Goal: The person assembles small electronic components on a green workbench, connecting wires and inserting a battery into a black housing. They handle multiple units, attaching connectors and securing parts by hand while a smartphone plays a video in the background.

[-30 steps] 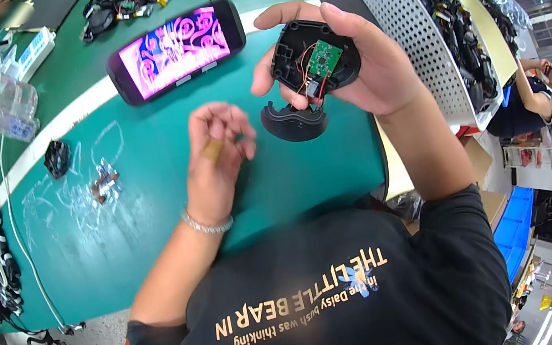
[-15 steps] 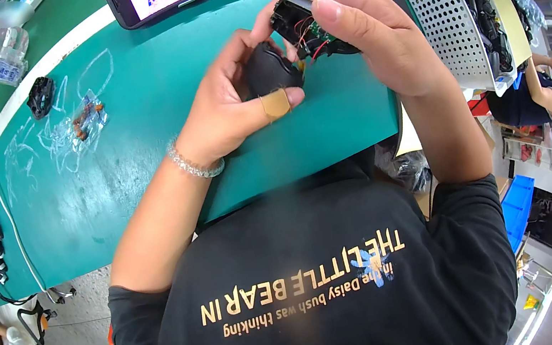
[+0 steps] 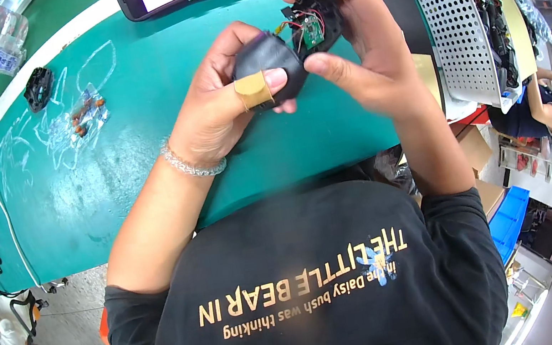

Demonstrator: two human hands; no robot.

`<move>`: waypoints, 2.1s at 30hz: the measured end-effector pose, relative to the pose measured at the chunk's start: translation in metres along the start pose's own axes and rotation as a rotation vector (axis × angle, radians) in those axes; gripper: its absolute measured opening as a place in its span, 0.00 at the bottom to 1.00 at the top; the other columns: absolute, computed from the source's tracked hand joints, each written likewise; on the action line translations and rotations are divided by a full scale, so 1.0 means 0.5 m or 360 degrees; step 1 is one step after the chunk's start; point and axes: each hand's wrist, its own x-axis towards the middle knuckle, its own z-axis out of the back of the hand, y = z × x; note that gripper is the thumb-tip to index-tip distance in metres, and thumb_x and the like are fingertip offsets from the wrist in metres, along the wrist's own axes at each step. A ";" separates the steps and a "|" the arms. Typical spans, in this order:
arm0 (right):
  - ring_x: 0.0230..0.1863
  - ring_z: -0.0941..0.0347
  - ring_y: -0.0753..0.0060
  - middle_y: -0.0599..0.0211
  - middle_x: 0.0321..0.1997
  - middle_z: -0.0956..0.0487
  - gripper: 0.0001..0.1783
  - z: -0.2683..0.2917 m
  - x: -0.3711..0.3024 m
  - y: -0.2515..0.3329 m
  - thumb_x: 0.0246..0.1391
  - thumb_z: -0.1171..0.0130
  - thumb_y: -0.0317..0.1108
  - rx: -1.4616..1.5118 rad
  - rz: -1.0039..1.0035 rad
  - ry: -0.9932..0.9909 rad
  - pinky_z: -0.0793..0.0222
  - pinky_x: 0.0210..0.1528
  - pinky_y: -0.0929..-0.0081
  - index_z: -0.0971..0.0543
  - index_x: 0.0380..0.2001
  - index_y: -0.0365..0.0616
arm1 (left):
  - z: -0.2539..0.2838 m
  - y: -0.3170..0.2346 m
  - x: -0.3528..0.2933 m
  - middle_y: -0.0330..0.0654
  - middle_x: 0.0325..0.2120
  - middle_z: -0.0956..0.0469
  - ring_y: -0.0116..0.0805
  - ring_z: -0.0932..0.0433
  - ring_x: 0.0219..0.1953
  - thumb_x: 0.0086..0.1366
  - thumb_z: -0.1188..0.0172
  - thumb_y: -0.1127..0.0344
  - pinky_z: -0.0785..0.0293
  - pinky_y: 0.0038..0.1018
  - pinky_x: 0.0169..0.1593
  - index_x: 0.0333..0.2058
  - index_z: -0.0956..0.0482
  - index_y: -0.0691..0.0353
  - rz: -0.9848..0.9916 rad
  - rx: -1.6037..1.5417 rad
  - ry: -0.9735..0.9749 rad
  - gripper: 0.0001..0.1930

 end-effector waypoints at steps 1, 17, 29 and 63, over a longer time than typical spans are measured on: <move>0.51 0.34 0.70 0.61 0.52 0.35 0.31 -0.002 0.001 -0.001 0.41 0.32 0.25 -0.0023 0.0039 0.0006 0.32 0.50 0.73 0.32 0.51 0.39 | 0.003 0.002 0.000 0.41 0.32 0.29 0.33 0.27 0.28 0.57 0.39 0.61 0.31 0.26 0.30 0.39 0.35 0.59 0.0028 -0.0025 0.0038 0.17; 0.63 0.40 0.53 0.52 0.59 0.33 0.28 -0.026 -0.003 -0.001 0.43 0.34 0.29 0.0023 0.0049 0.0229 0.45 0.63 0.60 0.33 0.48 0.40 | 0.016 -0.015 0.006 0.36 0.34 0.23 0.21 0.26 0.34 0.64 0.46 0.61 0.30 0.18 0.39 0.43 0.25 0.64 0.0342 0.0087 0.0057 0.14; 0.32 0.30 0.65 0.66 0.33 0.26 0.15 -0.038 0.032 0.030 0.35 0.32 0.28 -0.0935 0.0326 -0.0165 0.34 0.32 0.73 0.22 0.31 0.43 | 0.002 0.016 -0.009 0.35 0.36 0.24 0.19 0.29 0.39 0.65 0.47 0.66 0.32 0.19 0.45 0.45 0.28 0.67 -0.0254 0.0864 -0.0301 0.13; 0.25 0.31 0.75 0.67 0.26 0.25 0.10 -0.034 -0.012 0.006 0.41 0.35 0.22 -0.0601 -0.0141 -0.0245 0.34 0.30 0.81 0.25 0.29 0.38 | -0.008 0.032 -0.004 0.32 0.18 0.33 0.19 0.39 0.23 0.62 0.44 0.65 0.40 0.20 0.26 0.28 0.30 0.66 -0.0738 0.0900 -0.0635 0.10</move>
